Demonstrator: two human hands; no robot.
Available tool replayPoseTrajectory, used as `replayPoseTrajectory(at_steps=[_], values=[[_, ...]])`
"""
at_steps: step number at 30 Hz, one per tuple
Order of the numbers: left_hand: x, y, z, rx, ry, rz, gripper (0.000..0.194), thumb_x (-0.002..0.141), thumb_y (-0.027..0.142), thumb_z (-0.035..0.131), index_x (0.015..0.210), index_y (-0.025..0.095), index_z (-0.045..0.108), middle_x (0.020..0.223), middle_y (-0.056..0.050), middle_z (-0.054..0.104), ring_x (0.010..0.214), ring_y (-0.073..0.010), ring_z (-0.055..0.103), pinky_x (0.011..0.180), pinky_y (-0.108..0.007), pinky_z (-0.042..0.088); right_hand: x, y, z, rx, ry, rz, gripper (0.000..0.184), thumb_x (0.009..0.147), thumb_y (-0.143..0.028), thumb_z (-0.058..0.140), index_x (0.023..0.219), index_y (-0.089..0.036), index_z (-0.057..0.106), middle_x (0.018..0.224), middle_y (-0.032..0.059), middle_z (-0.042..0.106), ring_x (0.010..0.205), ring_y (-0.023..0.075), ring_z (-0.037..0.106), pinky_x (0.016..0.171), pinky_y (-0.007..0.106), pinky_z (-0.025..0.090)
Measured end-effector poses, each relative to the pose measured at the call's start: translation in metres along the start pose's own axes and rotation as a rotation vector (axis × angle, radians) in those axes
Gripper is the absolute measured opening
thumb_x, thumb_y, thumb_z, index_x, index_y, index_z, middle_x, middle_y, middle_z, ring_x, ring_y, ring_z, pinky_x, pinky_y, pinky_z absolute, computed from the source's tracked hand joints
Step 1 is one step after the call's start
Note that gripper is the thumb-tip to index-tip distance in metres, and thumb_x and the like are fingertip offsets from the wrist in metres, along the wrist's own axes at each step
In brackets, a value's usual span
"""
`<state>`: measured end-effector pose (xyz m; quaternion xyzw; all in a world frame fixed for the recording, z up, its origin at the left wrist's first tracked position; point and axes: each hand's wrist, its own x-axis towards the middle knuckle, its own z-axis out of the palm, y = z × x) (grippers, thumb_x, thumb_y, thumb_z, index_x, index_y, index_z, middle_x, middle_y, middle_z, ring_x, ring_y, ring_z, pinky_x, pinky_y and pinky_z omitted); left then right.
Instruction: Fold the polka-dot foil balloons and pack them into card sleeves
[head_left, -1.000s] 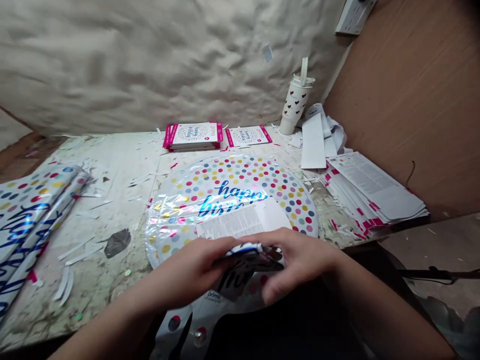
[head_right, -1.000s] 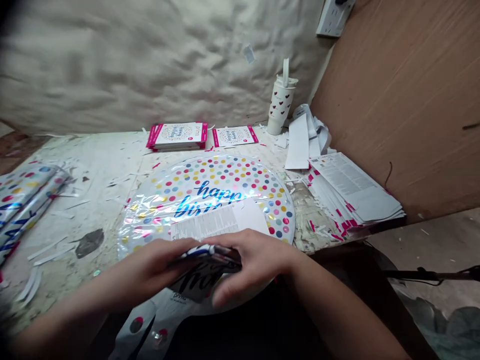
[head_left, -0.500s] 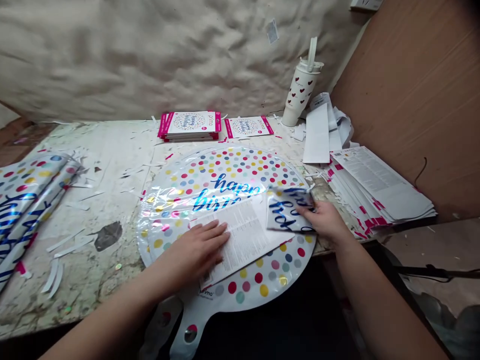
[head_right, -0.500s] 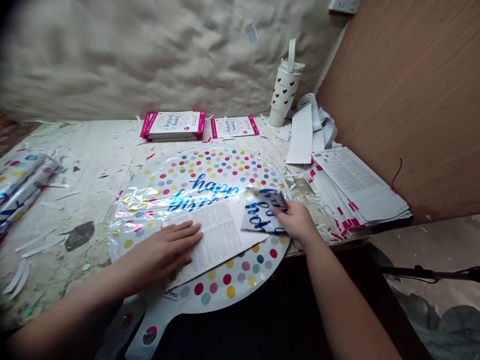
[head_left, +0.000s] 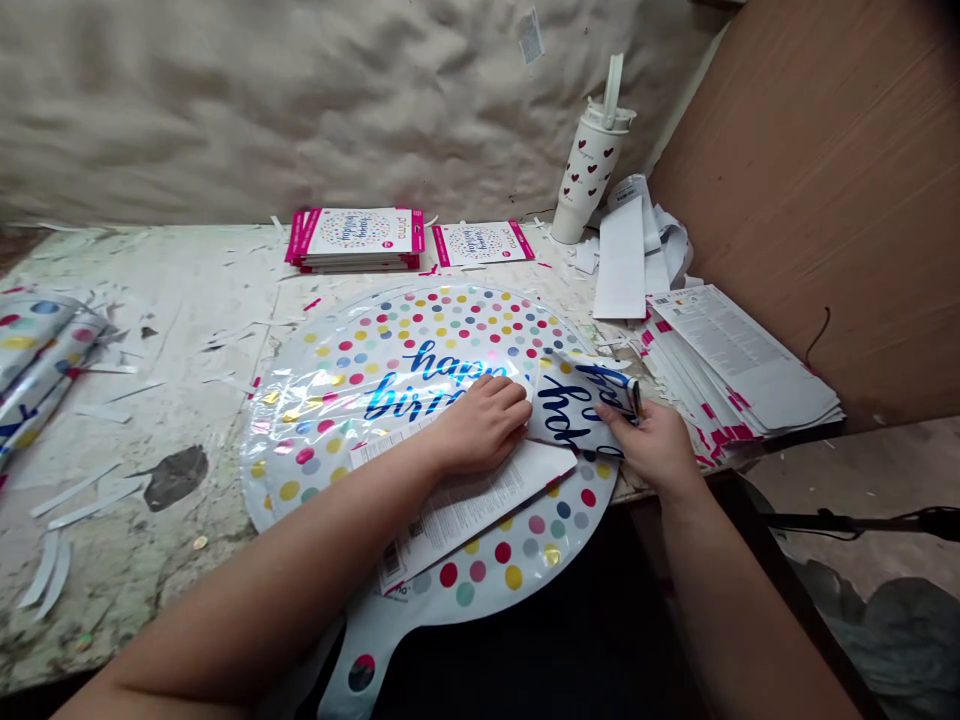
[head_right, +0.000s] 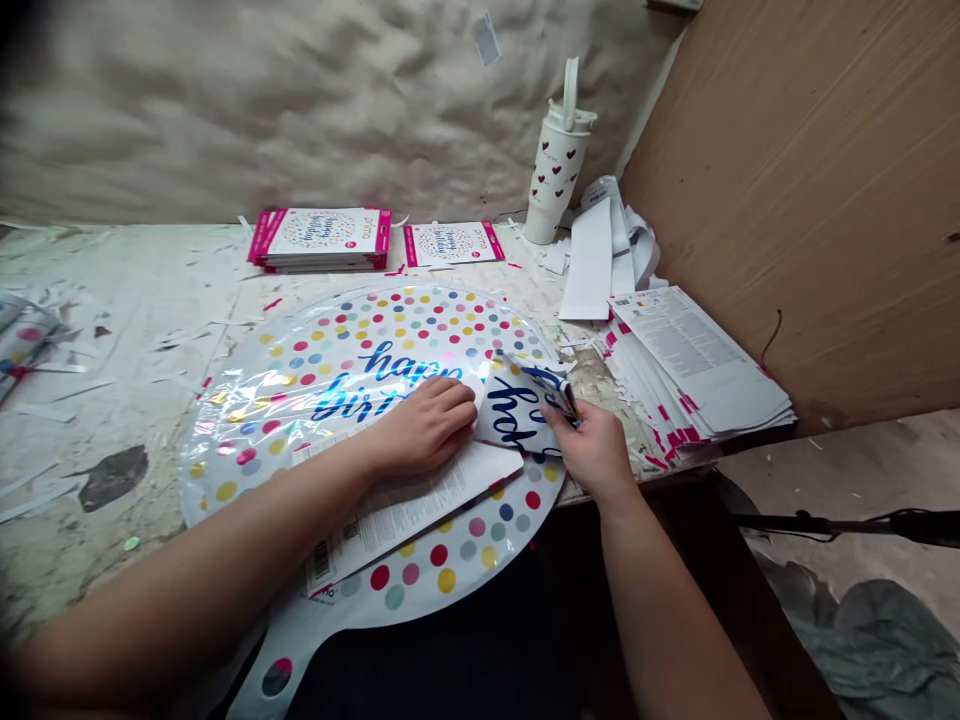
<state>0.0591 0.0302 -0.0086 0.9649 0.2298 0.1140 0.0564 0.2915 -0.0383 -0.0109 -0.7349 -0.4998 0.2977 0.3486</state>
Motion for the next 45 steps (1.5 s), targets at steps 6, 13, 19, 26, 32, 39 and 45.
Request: replayPoseTrajectory(at_steps=[6,13,19,26,32,39,45], values=[[-0.003,0.003,-0.015,0.066,0.061,0.113,0.02,0.085,0.027,0.037,0.079,0.017,0.054,0.081,-0.006,0.055,0.086,-0.0219,0.045,0.082,-0.039,0.032,-0.002,-0.019,-0.003,0.132,-0.418,0.042,0.03,0.064,-0.044,0.069,0.068,-0.015,0.063,0.061,-0.0003,0.061,0.055,0.0145,0.054,0.05,0.025,0.041],[-0.007,0.009,-0.02,0.123,0.04,0.169,0.016,0.077,0.031,0.041,0.077,0.018,0.051,0.081,-0.006,0.054,0.081,-0.0222,0.043,0.077,-0.039,0.032,0.02,-0.023,-0.008,0.365,-0.724,0.162,0.027,0.055,-0.032,0.077,0.066,-0.013,0.061,0.062,-0.0025,0.06,0.056,0.0104,0.053,0.057,0.024,0.045],[-0.005,0.01,-0.019,0.102,0.013,0.176,0.013,0.077,0.028,0.042,0.077,0.018,0.051,0.08,-0.005,0.056,0.079,-0.0212,0.043,0.074,-0.037,0.032,0.028,-0.025,-0.007,0.31,-0.729,0.178,0.026,0.054,-0.031,0.078,0.069,-0.013,0.065,0.066,0.0,0.066,0.059,0.0132,0.059,0.059,0.025,0.049],[-0.004,0.015,-0.015,0.076,-0.055,0.19,0.012,0.078,0.027,0.045,0.079,0.017,0.051,0.083,-0.006,0.057,0.078,-0.0208,0.044,0.073,-0.036,0.032,0.03,-0.025,0.014,0.464,-0.539,0.211,0.039,0.061,-0.034,0.075,0.092,-0.013,0.064,0.083,0.0058,0.07,0.075,0.019,0.065,0.068,0.03,0.052],[-0.004,0.014,-0.013,0.049,-0.048,0.168,0.013,0.079,0.027,0.044,0.08,0.017,0.051,0.082,-0.006,0.056,0.079,-0.0211,0.045,0.074,-0.036,0.033,0.03,-0.036,0.025,0.407,-0.505,0.121,0.036,0.063,-0.035,0.073,0.091,-0.016,0.062,0.087,0.0042,0.069,0.076,0.0175,0.064,0.066,0.027,0.052],[-0.004,0.01,-0.015,0.026,-0.02,0.105,0.015,0.081,0.023,0.039,0.083,0.015,0.052,0.085,-0.008,0.055,0.081,-0.0221,0.044,0.075,-0.037,0.034,0.031,-0.042,0.023,0.419,-0.574,0.2,0.027,0.056,-0.028,0.075,0.063,-0.015,0.052,0.046,-0.0061,0.052,0.04,0.0056,0.046,0.038,0.016,0.034],[-0.001,0.015,-0.027,0.061,-0.037,0.1,0.014,0.082,0.02,0.04,0.084,0.014,0.052,0.086,-0.009,0.054,0.082,-0.0219,0.043,0.076,-0.037,0.034,0.024,-0.065,0.034,0.347,-0.613,0.104,0.019,0.058,-0.017,0.07,0.07,-0.014,0.056,0.045,-0.0072,0.051,0.039,0.005,0.044,0.038,0.016,0.033]])
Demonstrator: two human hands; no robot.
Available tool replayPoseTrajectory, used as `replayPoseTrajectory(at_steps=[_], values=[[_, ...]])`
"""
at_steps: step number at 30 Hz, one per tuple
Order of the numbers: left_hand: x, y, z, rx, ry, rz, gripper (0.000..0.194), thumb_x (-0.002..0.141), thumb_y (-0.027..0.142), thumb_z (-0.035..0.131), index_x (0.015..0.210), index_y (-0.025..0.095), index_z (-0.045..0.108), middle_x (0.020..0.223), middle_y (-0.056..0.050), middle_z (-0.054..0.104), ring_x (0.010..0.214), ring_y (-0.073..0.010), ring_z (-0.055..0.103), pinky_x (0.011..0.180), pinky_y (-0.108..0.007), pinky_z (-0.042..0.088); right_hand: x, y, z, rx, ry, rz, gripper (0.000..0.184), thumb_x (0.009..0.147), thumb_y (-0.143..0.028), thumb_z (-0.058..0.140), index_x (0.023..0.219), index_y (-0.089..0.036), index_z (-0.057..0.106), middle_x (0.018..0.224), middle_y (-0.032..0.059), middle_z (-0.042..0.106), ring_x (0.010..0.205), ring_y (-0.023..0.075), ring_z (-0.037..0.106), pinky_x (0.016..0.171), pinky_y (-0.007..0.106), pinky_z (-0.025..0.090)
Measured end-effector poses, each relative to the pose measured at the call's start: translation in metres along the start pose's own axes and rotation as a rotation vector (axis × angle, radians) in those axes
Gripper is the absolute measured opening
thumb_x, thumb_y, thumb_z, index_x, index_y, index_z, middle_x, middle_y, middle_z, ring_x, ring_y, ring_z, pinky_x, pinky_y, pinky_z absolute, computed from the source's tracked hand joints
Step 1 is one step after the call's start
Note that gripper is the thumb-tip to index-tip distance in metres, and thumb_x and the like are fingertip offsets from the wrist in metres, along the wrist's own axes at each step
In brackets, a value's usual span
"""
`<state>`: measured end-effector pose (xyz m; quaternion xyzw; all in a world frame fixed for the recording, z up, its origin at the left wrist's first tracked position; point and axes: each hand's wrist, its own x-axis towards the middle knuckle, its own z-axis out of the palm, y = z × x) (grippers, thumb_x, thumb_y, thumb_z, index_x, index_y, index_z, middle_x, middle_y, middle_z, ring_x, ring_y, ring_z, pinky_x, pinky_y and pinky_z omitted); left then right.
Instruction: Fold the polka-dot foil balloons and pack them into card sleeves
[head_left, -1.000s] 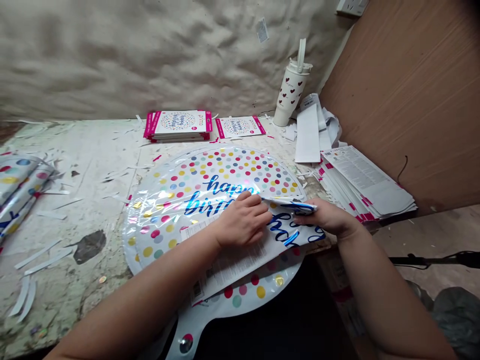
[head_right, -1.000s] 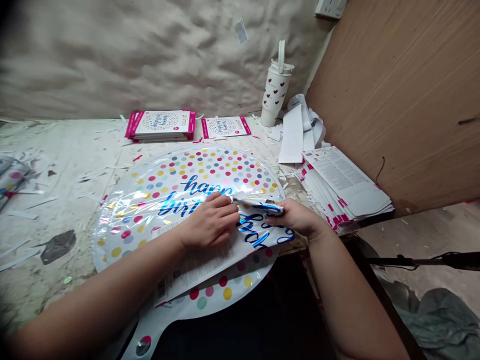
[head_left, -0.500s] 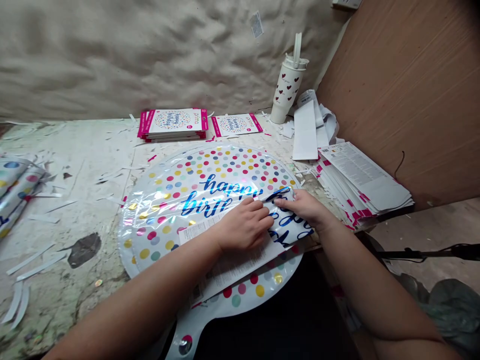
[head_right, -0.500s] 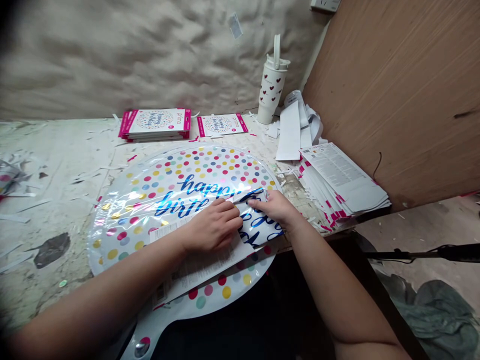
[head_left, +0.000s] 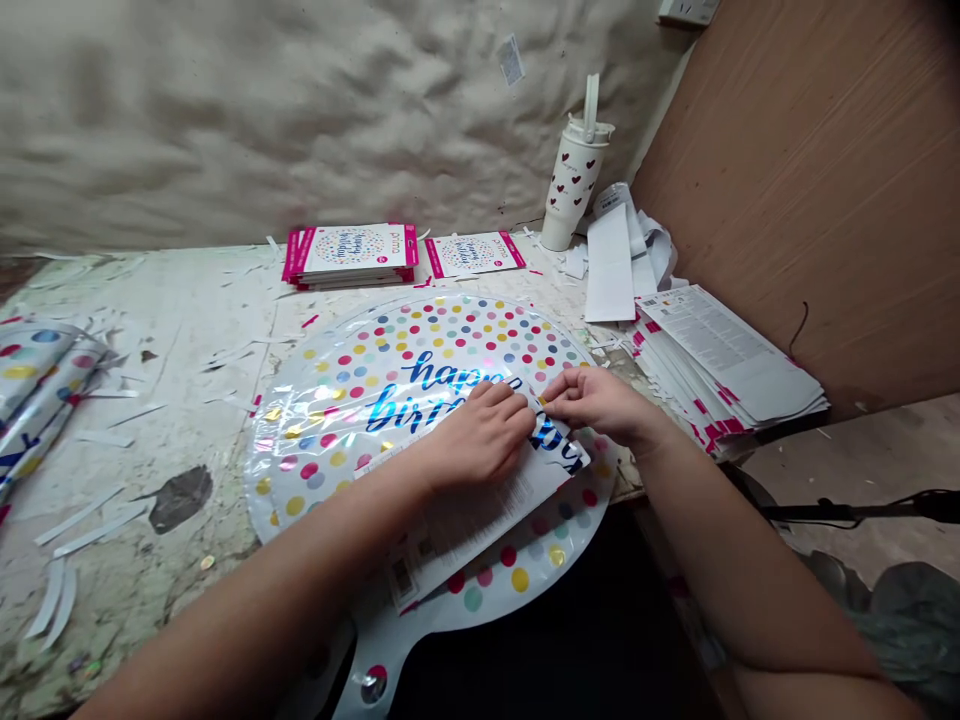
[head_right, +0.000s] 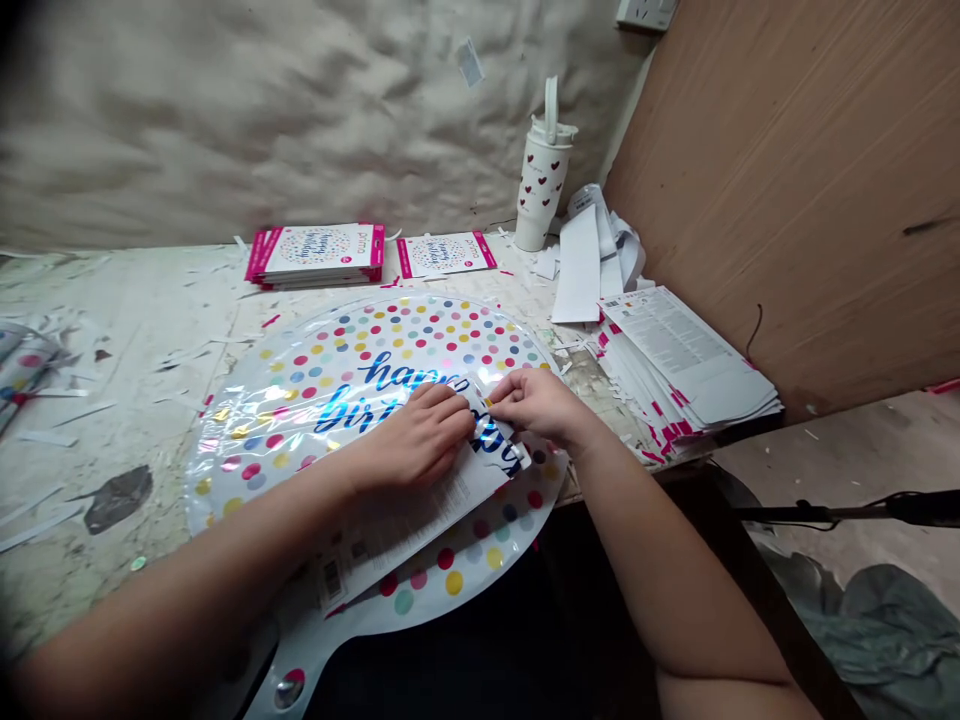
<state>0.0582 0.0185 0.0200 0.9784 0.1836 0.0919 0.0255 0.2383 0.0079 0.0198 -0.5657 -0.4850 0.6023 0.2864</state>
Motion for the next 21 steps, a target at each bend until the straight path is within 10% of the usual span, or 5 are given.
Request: replayPoseTrajectory(at_steps=[5,8,14,17,21], values=[[-0.008,-0.005,-0.023,0.067,0.02,-0.024,0.012,0.081,0.018,0.04,0.081,0.015,0.052,0.085,-0.009,0.053,0.082,-0.0225,0.042,0.076,-0.038,0.035,-0.008,-0.017,0.002,-0.035,-0.137,-0.064,0.008,0.067,-0.019,0.063,0.073,-0.013,0.06,0.05,-0.0034,0.056,0.042,0.0071,0.049,0.042,0.02,0.041],[-0.02,-0.007,-0.042,0.129,0.097,-0.182,0.015,0.083,0.018,0.037,0.082,0.015,0.052,0.081,-0.009,0.052,0.081,-0.0231,0.042,0.078,-0.041,0.035,-0.023,-0.02,0.007,0.058,0.163,-0.362,0.028,0.069,-0.026,0.067,0.094,-0.016,0.061,0.084,0.0048,0.067,0.072,0.0133,0.062,0.065,0.026,0.051],[-0.043,0.008,-0.07,0.104,0.715,-0.369,0.02,0.082,0.021,0.048,0.103,0.019,0.048,0.106,-0.01,0.05,0.103,-0.0269,0.042,0.091,-0.045,0.031,-0.039,-0.011,0.043,0.277,0.067,-0.502,0.028,0.073,-0.033,0.066,0.097,-0.018,0.061,0.097,0.0066,0.068,0.093,0.0211,0.062,0.083,0.036,0.05],[-0.055,0.015,-0.065,-0.232,0.968,-0.472,0.048,0.08,0.027,0.054,0.124,0.024,0.036,0.127,-0.009,0.04,0.119,-0.0293,0.034,0.098,-0.047,0.028,-0.037,-0.012,0.05,0.366,0.151,-0.636,0.023,0.077,-0.032,0.064,0.097,-0.022,0.061,0.099,0.0039,0.068,0.096,0.0215,0.061,0.085,0.037,0.049],[-0.063,0.024,-0.041,-0.751,0.825,-0.51,0.06,0.077,0.026,0.058,0.13,0.022,0.028,0.121,-0.01,0.044,0.112,-0.0268,0.043,0.096,-0.043,0.036,-0.033,-0.018,0.062,0.25,0.106,-0.721,0.033,0.073,-0.026,0.069,0.105,-0.025,0.061,0.105,0.0019,0.066,0.101,0.0217,0.06,0.089,0.038,0.048]])
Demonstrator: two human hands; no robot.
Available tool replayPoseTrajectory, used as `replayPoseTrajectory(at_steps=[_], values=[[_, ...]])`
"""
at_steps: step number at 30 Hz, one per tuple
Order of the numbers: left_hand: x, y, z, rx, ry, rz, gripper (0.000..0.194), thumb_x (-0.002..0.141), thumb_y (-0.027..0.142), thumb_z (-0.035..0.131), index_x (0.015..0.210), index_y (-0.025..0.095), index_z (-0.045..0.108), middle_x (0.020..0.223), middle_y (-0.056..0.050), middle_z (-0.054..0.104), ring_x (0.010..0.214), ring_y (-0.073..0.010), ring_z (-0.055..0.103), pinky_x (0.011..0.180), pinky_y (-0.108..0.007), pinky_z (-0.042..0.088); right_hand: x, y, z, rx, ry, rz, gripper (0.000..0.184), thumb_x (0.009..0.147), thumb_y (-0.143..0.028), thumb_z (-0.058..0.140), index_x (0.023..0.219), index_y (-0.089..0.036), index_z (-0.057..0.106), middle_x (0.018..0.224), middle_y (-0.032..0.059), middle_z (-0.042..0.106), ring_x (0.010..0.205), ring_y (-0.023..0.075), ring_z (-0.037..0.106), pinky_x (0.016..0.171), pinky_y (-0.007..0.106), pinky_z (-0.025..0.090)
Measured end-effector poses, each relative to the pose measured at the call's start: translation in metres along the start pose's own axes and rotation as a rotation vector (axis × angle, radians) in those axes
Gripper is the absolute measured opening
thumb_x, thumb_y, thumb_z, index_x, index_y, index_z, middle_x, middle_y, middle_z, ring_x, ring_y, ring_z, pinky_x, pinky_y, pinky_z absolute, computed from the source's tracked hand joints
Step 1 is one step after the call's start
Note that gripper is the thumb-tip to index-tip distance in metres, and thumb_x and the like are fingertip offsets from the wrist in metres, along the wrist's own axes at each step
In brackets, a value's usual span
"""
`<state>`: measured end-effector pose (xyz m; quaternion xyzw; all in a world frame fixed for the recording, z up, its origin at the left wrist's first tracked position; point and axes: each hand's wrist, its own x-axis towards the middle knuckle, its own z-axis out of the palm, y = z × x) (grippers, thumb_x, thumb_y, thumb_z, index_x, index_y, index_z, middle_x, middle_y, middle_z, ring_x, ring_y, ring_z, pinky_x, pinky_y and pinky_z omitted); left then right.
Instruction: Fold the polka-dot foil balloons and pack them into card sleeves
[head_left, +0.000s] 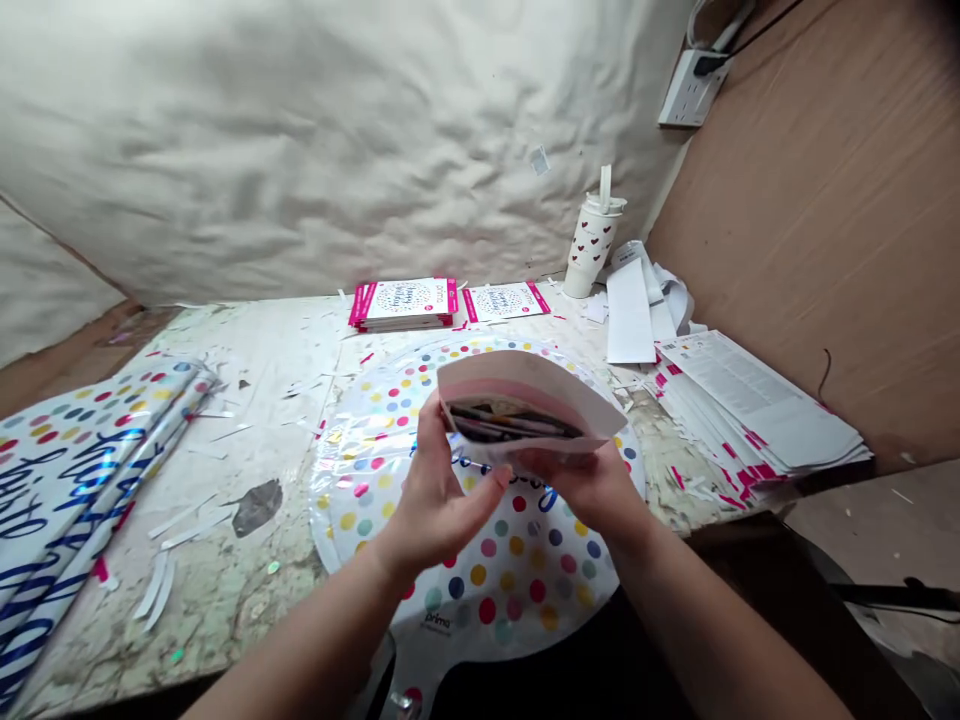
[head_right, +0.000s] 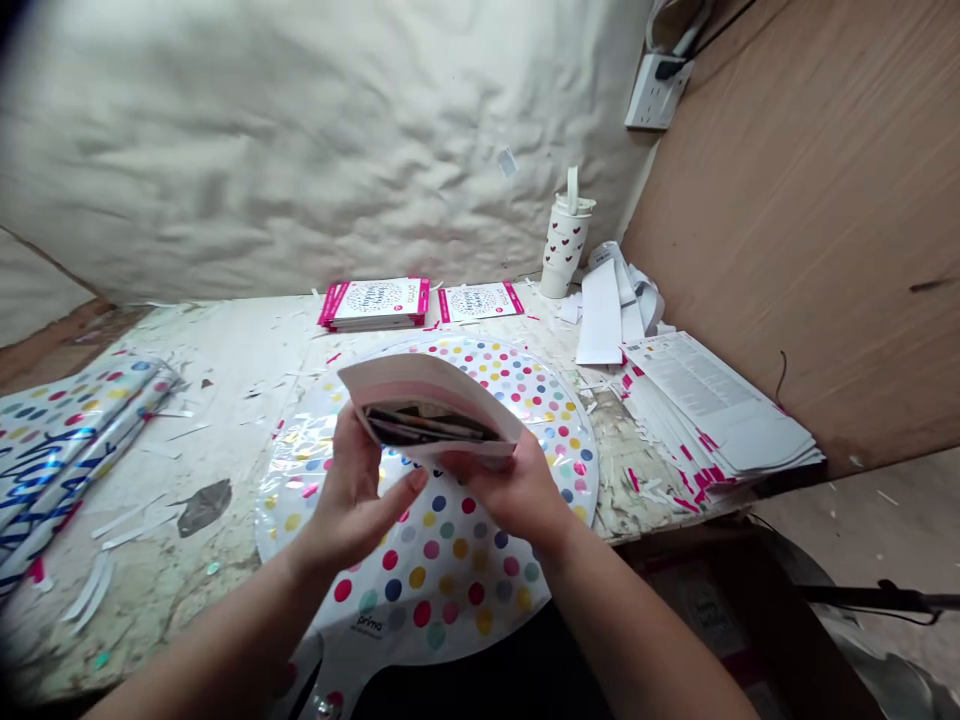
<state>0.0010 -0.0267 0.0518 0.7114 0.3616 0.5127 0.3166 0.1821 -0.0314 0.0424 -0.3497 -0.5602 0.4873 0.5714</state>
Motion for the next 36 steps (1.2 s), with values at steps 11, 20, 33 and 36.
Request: replayPoseTrajectory(at_steps=[11,20,33,36], values=[[-0.001,0.02,-0.024,-0.269,-0.084,-0.392,0.031,0.072,0.02,0.069,0.103,0.019,0.062,0.104,-0.005,0.065,0.099,-0.0211,0.058,0.084,-0.029,0.047,0.031,-0.018,-0.013,0.043,-0.125,0.125,0.033,0.064,-0.03,0.075,0.093,-0.022,0.061,0.088,0.0002,0.067,0.08,0.0164,0.063,0.07,0.028,0.051],[-0.037,-0.014,-0.007,-0.539,-0.134,-1.065,0.033,0.071,0.036,0.056,0.048,0.012,0.054,0.035,-0.002,0.05,0.03,-0.0066,0.04,0.033,-0.017,0.027,0.03,0.026,-0.003,-0.93,-0.171,-0.026,0.016,0.084,-0.025,0.049,0.083,-0.018,0.063,0.08,0.0047,0.065,0.075,0.0169,0.059,0.069,0.029,0.045],[-0.048,-0.009,-0.002,-0.438,-0.161,-0.998,0.039,0.071,0.038,0.055,0.045,0.01,0.058,0.037,-0.004,0.054,0.033,-0.0083,0.045,0.04,-0.02,0.036,0.002,0.02,0.026,-1.035,-0.412,-0.256,0.017,0.086,-0.015,0.046,0.079,-0.016,0.062,0.078,0.0065,0.064,0.075,0.0173,0.058,0.068,0.029,0.045],[-0.048,-0.01,-0.003,-0.478,-0.143,-1.034,0.033,0.069,0.037,0.057,0.05,0.01,0.058,0.037,-0.003,0.055,0.033,-0.0087,0.046,0.039,-0.02,0.036,0.002,0.02,0.021,-0.902,-0.418,-0.166,0.015,0.085,-0.014,0.047,0.086,-0.018,0.061,0.083,0.0042,0.066,0.078,0.0144,0.06,0.071,0.026,0.046]])
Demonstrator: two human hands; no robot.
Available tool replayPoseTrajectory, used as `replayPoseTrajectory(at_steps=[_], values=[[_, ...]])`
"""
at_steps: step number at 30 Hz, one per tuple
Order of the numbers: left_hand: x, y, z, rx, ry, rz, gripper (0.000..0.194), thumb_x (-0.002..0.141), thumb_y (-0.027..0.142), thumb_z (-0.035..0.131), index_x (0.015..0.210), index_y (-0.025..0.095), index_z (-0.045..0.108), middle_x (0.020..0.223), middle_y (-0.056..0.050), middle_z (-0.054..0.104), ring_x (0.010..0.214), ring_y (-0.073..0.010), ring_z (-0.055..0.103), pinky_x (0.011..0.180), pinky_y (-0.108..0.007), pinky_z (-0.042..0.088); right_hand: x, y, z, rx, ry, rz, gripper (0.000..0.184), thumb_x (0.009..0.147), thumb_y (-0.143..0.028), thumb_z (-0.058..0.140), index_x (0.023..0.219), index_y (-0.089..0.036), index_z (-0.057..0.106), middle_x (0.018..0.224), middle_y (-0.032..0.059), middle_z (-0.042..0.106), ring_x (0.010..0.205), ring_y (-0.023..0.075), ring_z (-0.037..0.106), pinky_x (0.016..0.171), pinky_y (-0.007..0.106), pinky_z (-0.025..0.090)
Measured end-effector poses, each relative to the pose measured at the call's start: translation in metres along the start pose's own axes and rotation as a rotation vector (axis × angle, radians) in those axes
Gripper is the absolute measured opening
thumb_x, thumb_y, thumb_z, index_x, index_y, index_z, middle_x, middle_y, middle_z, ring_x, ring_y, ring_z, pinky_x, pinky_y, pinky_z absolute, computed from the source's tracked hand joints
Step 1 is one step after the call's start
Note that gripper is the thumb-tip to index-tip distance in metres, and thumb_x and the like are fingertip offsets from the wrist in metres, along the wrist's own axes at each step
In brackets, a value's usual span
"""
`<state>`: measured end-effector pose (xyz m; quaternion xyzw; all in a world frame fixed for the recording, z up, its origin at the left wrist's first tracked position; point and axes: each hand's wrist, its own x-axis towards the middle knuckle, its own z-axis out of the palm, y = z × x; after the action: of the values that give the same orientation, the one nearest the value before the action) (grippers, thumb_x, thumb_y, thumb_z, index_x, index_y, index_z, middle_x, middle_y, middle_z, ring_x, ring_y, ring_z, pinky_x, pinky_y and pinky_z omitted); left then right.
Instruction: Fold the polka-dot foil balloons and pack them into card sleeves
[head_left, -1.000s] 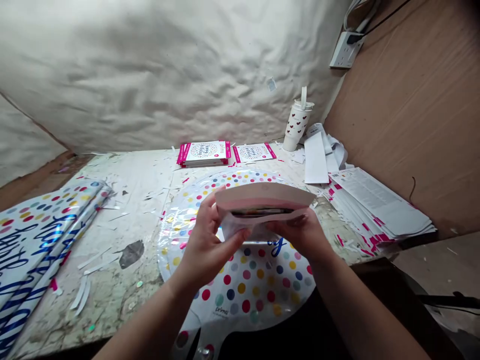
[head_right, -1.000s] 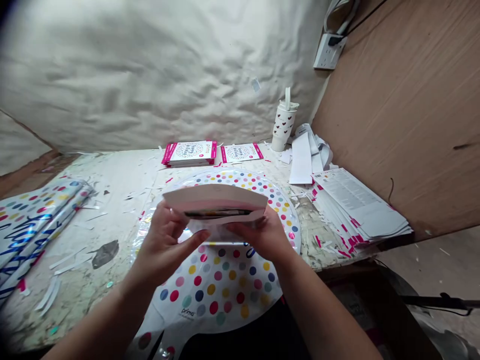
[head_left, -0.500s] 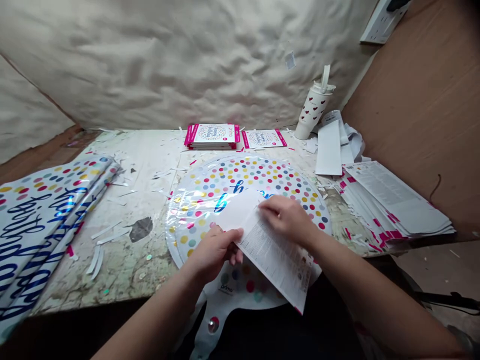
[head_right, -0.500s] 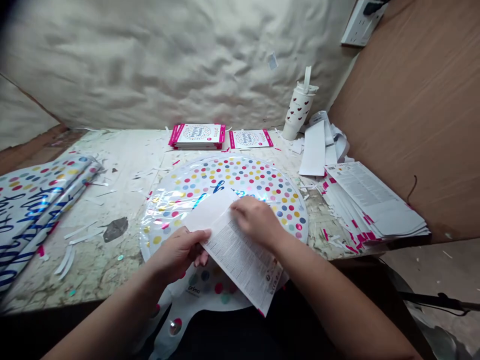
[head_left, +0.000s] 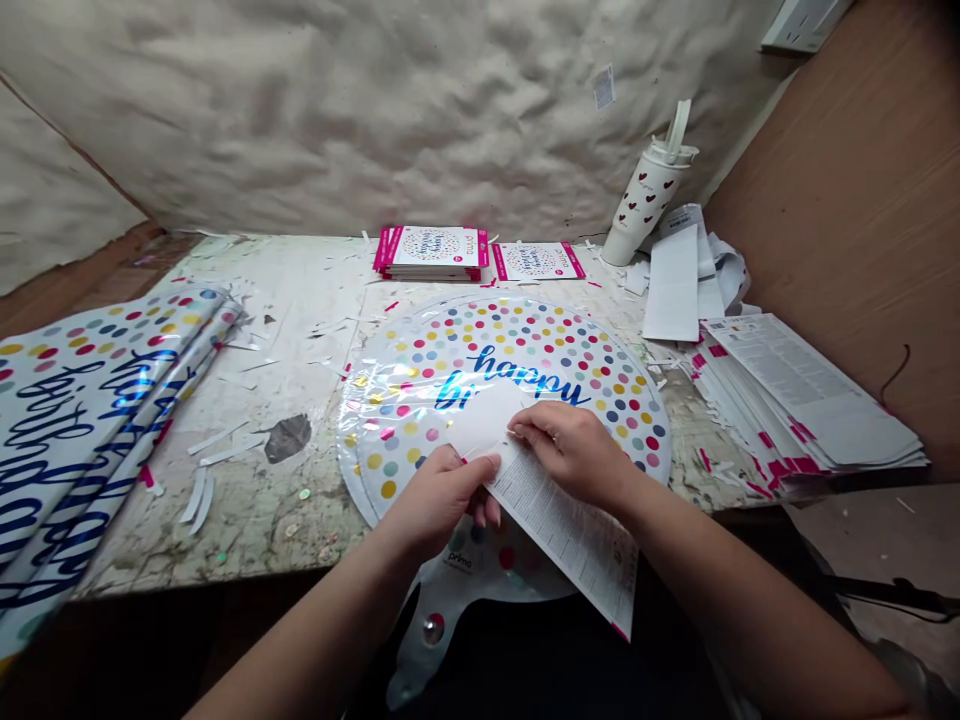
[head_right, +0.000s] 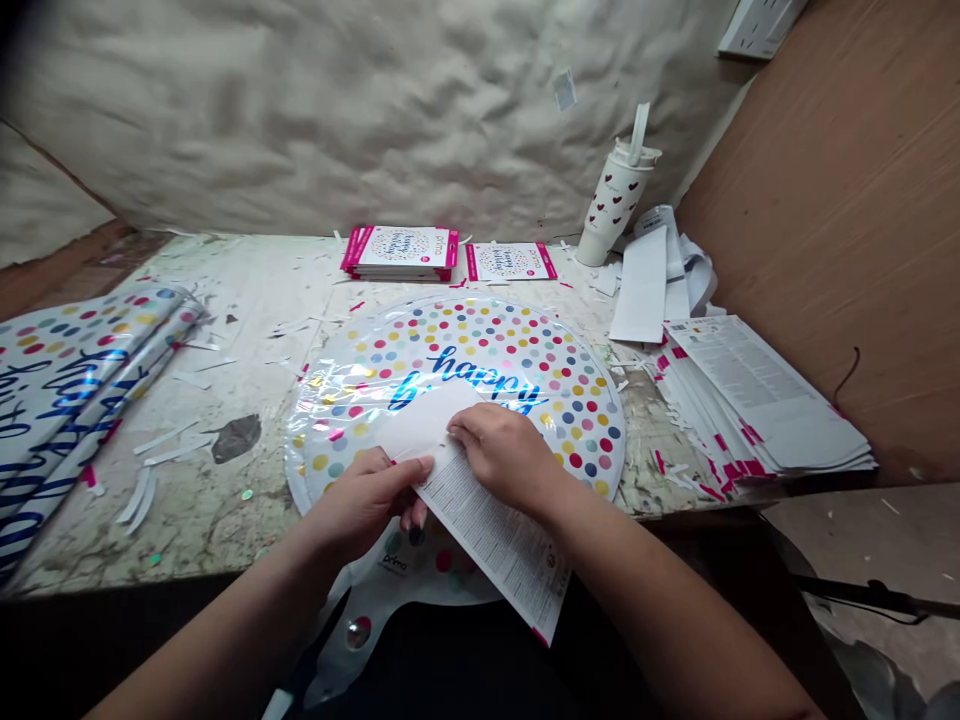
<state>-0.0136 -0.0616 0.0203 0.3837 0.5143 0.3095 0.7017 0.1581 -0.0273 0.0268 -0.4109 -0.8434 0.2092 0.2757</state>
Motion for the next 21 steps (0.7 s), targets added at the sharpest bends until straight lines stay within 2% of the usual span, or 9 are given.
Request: replayPoseTrajectory(at_steps=[2,6,9,11,13,15,17,19,21], values=[[0.0,0.0,0.0,-0.022,0.008,-0.006,0.031,0.068,0.037,0.058,0.052,0.01,0.059,0.037,-0.003,0.055,0.032,-0.0088,0.046,0.039,-0.019,0.036,-0.004,0.0,0.002,-0.007,-0.009,-0.043,0.015,0.086,-0.015,0.046,0.091,-0.018,0.06,0.087,0.0046,0.065,0.08,0.0147,0.059,0.073,0.026,0.046],[0.001,0.001,0.004,-0.065,0.0,-0.015,0.038,0.073,0.039,0.054,0.049,0.01,0.058,0.038,-0.005,0.056,0.033,-0.0092,0.048,0.039,-0.019,0.037,-0.007,-0.006,0.021,-0.274,0.039,-0.176,0.021,0.084,-0.011,0.039,0.083,-0.015,0.059,0.083,0.0107,0.061,0.08,0.0205,0.055,0.071,0.032,0.045],[0.004,0.002,0.004,-0.107,-0.018,-0.04,0.049,0.078,0.044,0.046,0.047,0.008,0.058,0.039,-0.009,0.057,0.033,-0.0104,0.05,0.038,-0.019,0.036,-0.006,-0.005,0.018,-0.247,0.115,-0.121,0.021,0.083,-0.009,0.036,0.083,-0.016,0.056,0.08,0.0102,0.058,0.079,0.0209,0.052,0.071,0.033,0.044],[0.005,0.004,-0.002,-0.114,0.033,-0.029,0.048,0.078,0.042,0.046,0.046,0.008,0.057,0.038,-0.009,0.056,0.031,-0.0103,0.048,0.036,-0.019,0.035,-0.014,0.004,-0.006,-0.111,0.173,-0.028,0.017,0.085,-0.013,0.037,0.085,-0.018,0.053,0.08,0.0073,0.057,0.077,0.0188,0.053,0.071,0.032,0.045],[0.004,0.007,-0.009,-0.158,0.158,0.006,0.039,0.078,0.036,0.048,0.052,0.008,0.058,0.04,-0.008,0.057,0.034,-0.0116,0.051,0.036,-0.019,0.036,-0.034,0.018,-0.042,-0.029,0.1,0.063,0.014,0.087,-0.018,0.04,0.085,-0.021,0.053,0.08,0.0047,0.059,0.075,0.017,0.055,0.07,0.03,0.046],[0.001,0.009,-0.013,-0.226,0.279,0.041,0.03,0.079,0.03,0.047,0.064,0.008,0.06,0.046,-0.007,0.061,0.04,-0.0137,0.056,0.039,-0.02,0.04,-0.059,0.03,-0.075,-0.096,-0.15,0.14,0.015,0.087,-0.021,0.042,0.084,-0.024,0.057,0.081,0.0037,0.062,0.074,0.0172,0.058,0.066,0.03,0.048],[-0.002,0.01,-0.009,-0.259,0.305,0.056,0.027,0.081,0.028,0.046,0.073,0.007,0.061,0.053,-0.009,0.064,0.046,-0.0144,0.058,0.044,-0.022,0.044,-0.08,0.031,-0.089,-0.285,-0.115,0.19,0.019,0.086,-0.025,0.044,0.097,-0.025,0.06,0.092,0.0069,0.064,0.084,0.0219,0.06,0.071,0.036,0.049],[-0.007,0.009,0.005,-0.238,0.225,0.066,0.033,0.084,0.032,0.044,0.074,0.006,0.061,0.056,-0.011,0.065,0.047,-0.0141,0.057,0.049,-0.024,0.046,-0.086,0.018,-0.078,-0.398,0.022,0.156,0.04,0.082,-0.032,0.052,0.121,-0.022,0.051,0.117,0.0117,0.057,0.107,0.0293,0.053,0.085,0.045,0.045],[-0.014,0.01,0.02,-0.176,0.097,0.128,0.039,0.084,0.039,0.046,0.079,0.005,0.063,0.062,-0.011,0.066,0.051,-0.0144,0.057,0.053,-0.026,0.047,-0.077,-0.002,-0.053,-0.378,0.106,0.031,0.061,0.079,-0.034,0.057,0.134,-0.019,0.037,0.132,0.0127,0.046,0.121,0.0317,0.041,0.097,0.049,0.038]])
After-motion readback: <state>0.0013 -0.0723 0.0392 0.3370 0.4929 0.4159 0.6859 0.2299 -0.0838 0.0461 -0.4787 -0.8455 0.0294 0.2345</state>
